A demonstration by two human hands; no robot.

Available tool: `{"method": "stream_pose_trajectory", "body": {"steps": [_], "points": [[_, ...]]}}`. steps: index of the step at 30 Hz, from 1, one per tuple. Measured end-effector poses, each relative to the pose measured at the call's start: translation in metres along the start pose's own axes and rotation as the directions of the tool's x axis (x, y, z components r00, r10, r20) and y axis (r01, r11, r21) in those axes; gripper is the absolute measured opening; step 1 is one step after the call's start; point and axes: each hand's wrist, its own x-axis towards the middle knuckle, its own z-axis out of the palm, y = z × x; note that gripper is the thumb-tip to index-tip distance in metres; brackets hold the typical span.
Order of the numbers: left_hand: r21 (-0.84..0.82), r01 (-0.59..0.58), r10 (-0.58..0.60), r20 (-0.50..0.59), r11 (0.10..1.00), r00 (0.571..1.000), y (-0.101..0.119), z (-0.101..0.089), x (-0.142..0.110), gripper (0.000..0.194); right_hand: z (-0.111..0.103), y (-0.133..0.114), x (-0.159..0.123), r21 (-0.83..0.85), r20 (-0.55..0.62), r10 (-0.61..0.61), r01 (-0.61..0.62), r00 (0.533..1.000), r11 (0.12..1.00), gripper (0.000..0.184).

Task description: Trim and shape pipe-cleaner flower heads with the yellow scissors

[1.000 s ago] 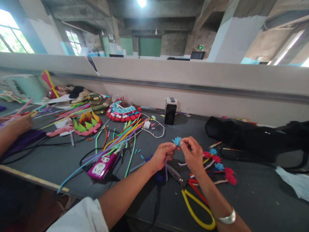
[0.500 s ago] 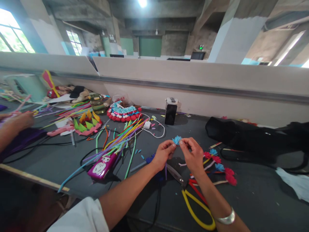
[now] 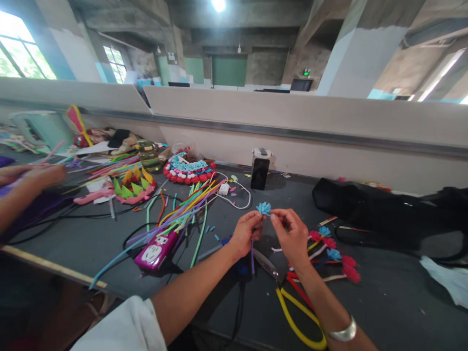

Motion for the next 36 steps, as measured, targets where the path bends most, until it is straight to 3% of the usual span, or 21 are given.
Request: {"method": "stream_pose_trajectory", "body": {"steps": [11,18,26,36], "points": [[0.009,0.024,-0.024,0.001,1.0,1.0,-0.0023,0.0008,-0.0002,0.037,0.0031,0.001,-0.0003,-0.033,0.04,-0.05,0.051,0.998,0.998,0.012],[0.09,-0.006,0.01,-0.052,0.996,0.999,-0.0047,0.004,-0.0017,0.036,0.0004,0.0022,0.0009,-0.078,0.045,-0.034,0.037,0.998,0.996,0.015],[0.121,-0.038,0.042,-0.029,0.992,0.999,-0.006,0.0041,-0.0018,0.038,0.0007,0.0008,0.0017,-0.052,0.046,-0.003,0.005,0.999,0.999,0.018],[0.032,-0.049,0.05,-0.057,0.998,0.997,-0.0029,-0.0006,-0.0005,0.032,0.0021,-0.0017,-0.0014,-0.04,-0.048,0.01,-0.012,0.999,0.999,0.017]]}}
